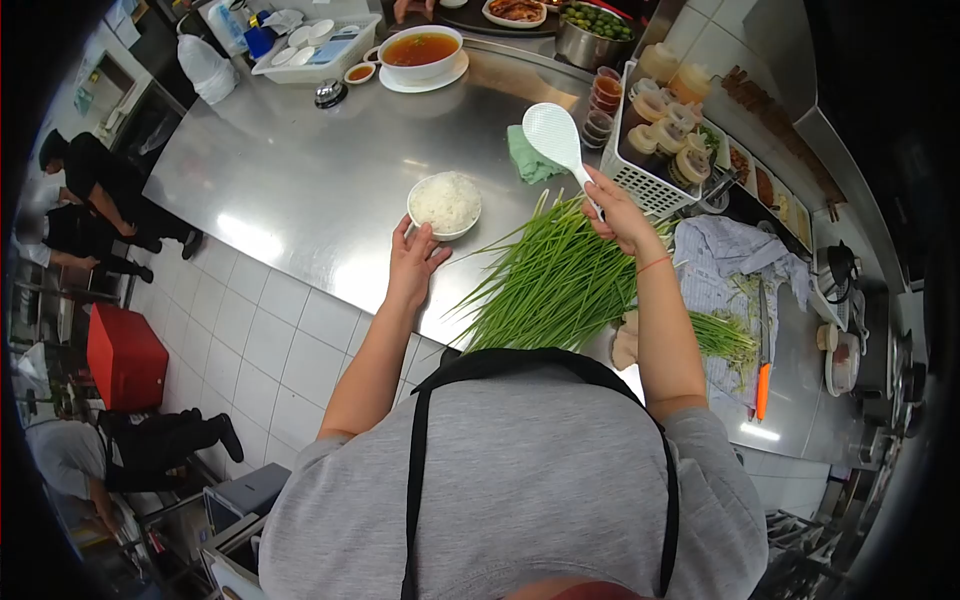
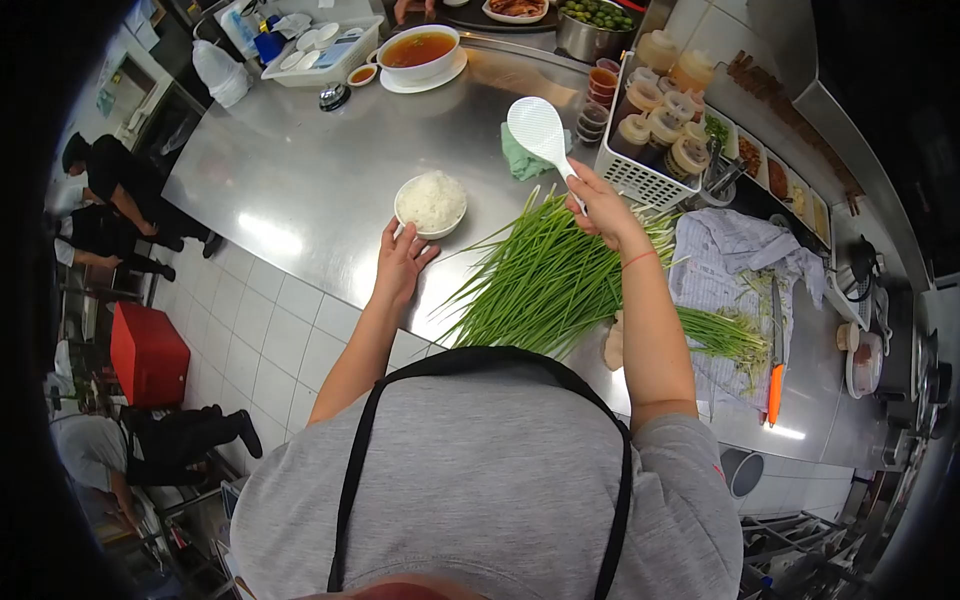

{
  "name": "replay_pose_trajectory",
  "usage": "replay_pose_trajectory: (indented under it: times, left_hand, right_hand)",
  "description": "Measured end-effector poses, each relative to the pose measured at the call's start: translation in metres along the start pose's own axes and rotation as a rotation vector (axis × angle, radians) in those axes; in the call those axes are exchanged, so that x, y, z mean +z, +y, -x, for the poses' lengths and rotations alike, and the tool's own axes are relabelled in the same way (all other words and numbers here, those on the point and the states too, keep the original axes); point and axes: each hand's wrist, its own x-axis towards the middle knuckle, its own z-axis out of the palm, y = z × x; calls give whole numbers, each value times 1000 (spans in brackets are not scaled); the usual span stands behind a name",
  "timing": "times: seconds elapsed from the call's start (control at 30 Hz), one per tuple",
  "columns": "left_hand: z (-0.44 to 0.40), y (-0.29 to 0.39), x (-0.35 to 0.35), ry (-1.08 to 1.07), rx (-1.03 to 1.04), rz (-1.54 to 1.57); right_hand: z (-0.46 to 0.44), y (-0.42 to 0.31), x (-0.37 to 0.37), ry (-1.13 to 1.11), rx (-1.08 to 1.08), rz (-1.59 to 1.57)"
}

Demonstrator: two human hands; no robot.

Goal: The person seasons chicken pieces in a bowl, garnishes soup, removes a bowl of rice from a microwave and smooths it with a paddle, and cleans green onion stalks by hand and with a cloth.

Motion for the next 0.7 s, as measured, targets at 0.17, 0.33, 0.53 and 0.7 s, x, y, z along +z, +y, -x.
replay_pose_trajectory:
  times: [0.17, 0.33, 0.53, 0.7]
  left_hand:
    - [0, 1, -1, -30, -2, 0]
    - [-2, -2, -4, -37, 2, -35]
    - [-3, -6, -4, -24, 26, -28]
    - [-3, -5, -4, -15, 16, -56]
  right_hand:
    - [-39, 31, 26, 84, -205, 640]
    - [-41, 45, 71, 48, -422, 914]
    - [-3, 62, 96, 163, -578, 1088]
    - [-2, 67, 102, 137, -524, 1143]
